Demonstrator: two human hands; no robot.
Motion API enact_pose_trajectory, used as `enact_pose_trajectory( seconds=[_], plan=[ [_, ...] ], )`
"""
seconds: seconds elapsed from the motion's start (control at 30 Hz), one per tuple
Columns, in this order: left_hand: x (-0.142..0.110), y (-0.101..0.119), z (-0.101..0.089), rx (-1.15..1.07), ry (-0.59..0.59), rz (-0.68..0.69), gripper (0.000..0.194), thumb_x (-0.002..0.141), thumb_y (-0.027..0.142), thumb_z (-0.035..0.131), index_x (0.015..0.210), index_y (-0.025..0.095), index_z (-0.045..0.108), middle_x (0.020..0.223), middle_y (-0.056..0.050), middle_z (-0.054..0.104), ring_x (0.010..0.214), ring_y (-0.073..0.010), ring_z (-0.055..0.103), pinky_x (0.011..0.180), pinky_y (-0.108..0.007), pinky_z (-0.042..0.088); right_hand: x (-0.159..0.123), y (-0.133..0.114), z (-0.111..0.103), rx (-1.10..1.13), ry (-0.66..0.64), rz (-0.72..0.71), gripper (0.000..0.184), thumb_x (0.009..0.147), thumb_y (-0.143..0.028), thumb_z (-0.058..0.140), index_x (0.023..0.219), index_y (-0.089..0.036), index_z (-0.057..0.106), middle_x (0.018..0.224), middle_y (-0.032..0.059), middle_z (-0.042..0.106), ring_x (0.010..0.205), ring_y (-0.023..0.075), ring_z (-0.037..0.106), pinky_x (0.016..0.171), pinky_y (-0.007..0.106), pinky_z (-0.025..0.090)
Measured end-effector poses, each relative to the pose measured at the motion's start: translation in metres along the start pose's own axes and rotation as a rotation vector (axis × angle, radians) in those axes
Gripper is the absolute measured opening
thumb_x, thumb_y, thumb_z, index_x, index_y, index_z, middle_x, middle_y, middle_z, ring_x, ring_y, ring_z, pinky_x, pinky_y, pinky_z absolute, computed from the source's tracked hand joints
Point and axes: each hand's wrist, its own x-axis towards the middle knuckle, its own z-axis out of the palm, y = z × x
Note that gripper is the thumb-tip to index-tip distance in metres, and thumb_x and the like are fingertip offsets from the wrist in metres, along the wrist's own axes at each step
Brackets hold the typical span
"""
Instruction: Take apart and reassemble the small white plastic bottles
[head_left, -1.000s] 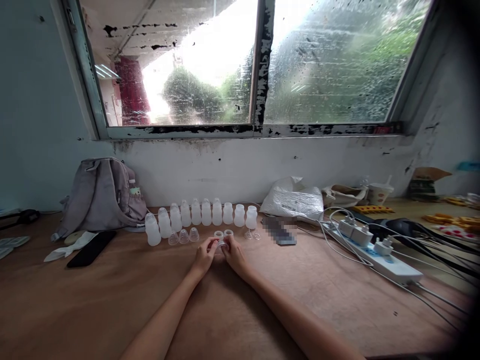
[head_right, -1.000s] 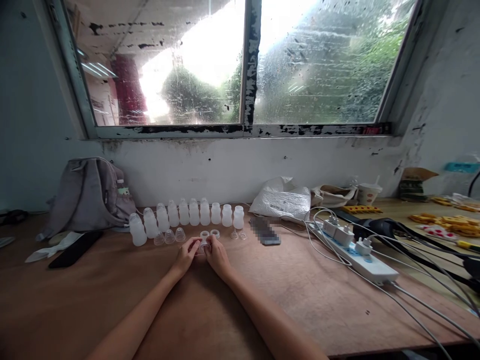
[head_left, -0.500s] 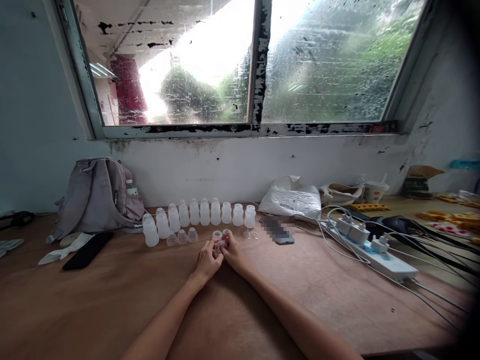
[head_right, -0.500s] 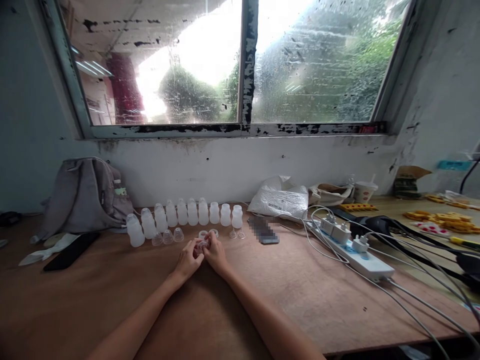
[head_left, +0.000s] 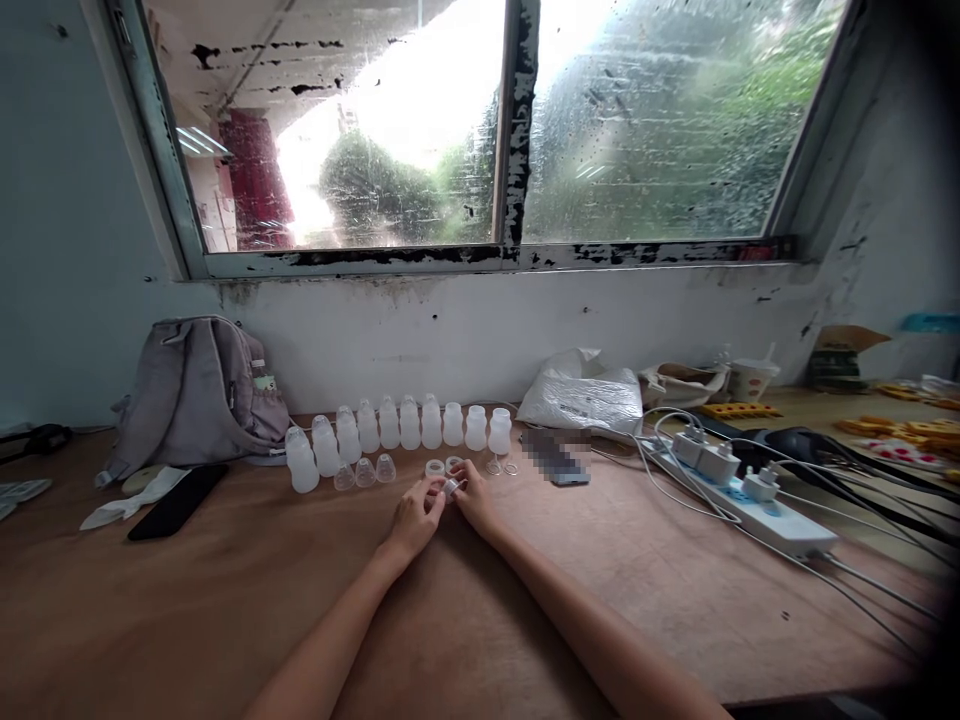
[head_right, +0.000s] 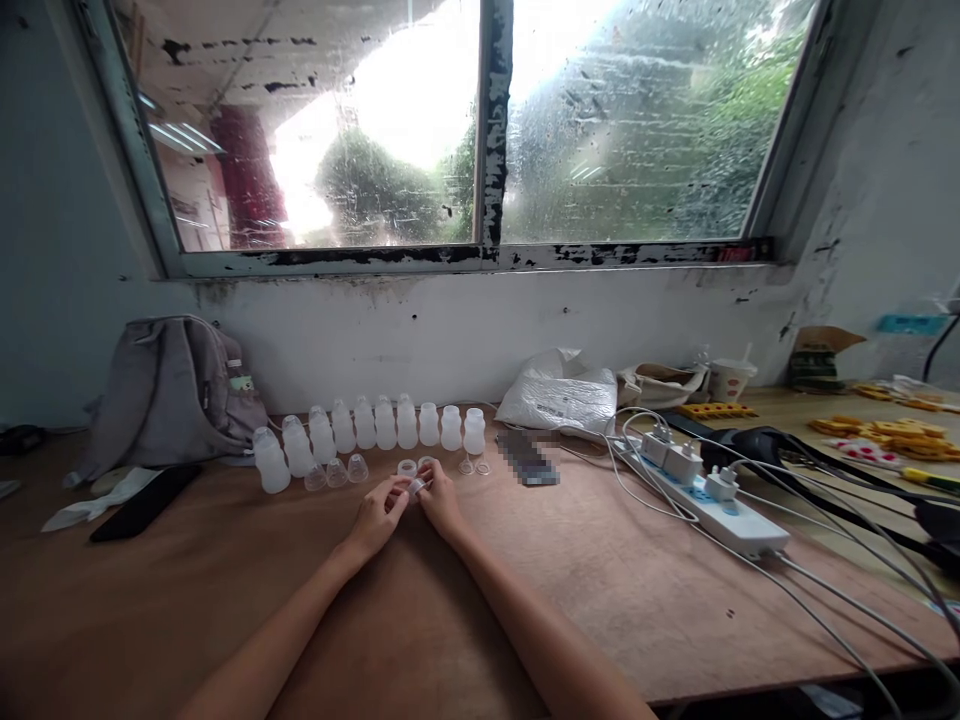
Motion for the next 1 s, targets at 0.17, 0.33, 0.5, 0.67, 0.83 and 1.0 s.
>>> enact_pose_trajectory(
  seconds=[0.17, 0.33, 0.5, 0.67, 0.83, 1.0],
  plan=[
    [0.011, -0.036, -0.022, 0.36, 0.261, -0.006, 0.035, 0.075, 0.019, 0.042, 0.109, 0.018, 0.049, 0.108, -0.01, 0.05, 0.103, -0.0234, 0.046, 0.091, -0.039, 0.035, -0.001, -0.002, -0.001, -0.12, -0.014, -0.046, 0.02, 0.06, -0.008, 0.041, 0.074, -0.018, 0.051, 0.07, 0.0002, 0.054, 0.066, 0.0143, 0.05, 0.063, 0.027, 0.041],
    [0.011, -0.063, -0.034, 0.593, 0.291, -0.075, 0.043, 0.074, 0.022, 0.046, 0.117, 0.018, 0.046, 0.124, -0.014, 0.039, 0.117, -0.0324, 0.03, 0.094, -0.05, 0.025, -0.003, -0.007, 0.0, -0.155, -0.047, -0.101, 0.03, 0.061, -0.004, 0.039, 0.08, -0.019, 0.057, 0.081, 0.0032, 0.053, 0.071, 0.0148, 0.051, 0.067, 0.028, 0.041],
    [0.01, -0.043, -0.021, 0.313, 0.213, 0.006, 0.027, 0.079, 0.024, 0.041, 0.102, 0.02, 0.055, 0.108, -0.009, 0.052, 0.105, -0.0229, 0.044, 0.093, -0.04, 0.032, -0.004, -0.009, -0.002, -0.106, -0.031, -0.094, 0.038, 0.062, -0.003, 0.036, 0.092, -0.019, 0.054, 0.085, 0.0032, 0.056, 0.075, 0.0151, 0.053, 0.068, 0.028, 0.042],
    [0.008, -0.023, 0.002, -0.271, 0.017, -0.143, 0.029, 0.081, 0.036, 0.039, 0.091, 0.017, 0.058, 0.09, -0.006, 0.062, 0.083, -0.017, 0.057, 0.076, -0.03, 0.045, -0.006, -0.004, 0.003, -0.008, -0.052, -0.08, 0.041, 0.071, -0.013, 0.043, 0.111, -0.018, 0.037, 0.081, 0.0028, 0.057, 0.063, 0.0127, 0.054, 0.06, 0.025, 0.043],
    [0.008, -0.02, 0.006, -0.524, 0.007, -0.191, 0.031, 0.075, 0.041, 0.048, 0.086, 0.015, 0.059, 0.087, -0.006, 0.064, 0.082, -0.018, 0.058, 0.07, -0.027, 0.046, -0.005, 0.0, 0.006, -0.064, -0.094, -0.138, 0.032, 0.073, -0.017, 0.047, 0.104, -0.018, 0.042, 0.077, 0.0023, 0.057, 0.065, 0.0127, 0.054, 0.061, 0.024, 0.042],
    [0.009, -0.021, 0.002, -0.605, -0.011, -0.237, 0.032, 0.068, 0.044, 0.056, 0.077, 0.014, 0.057, 0.074, -0.004, 0.062, 0.071, -0.0155, 0.058, 0.059, -0.024, 0.045, -0.007, -0.001, 0.007, -0.217, -0.131, -0.163, 0.027, 0.074, -0.021, 0.048, 0.1, -0.018, 0.047, 0.076, 0.0023, 0.056, 0.063, 0.0129, 0.053, 0.06, 0.024, 0.041]
  ],
)
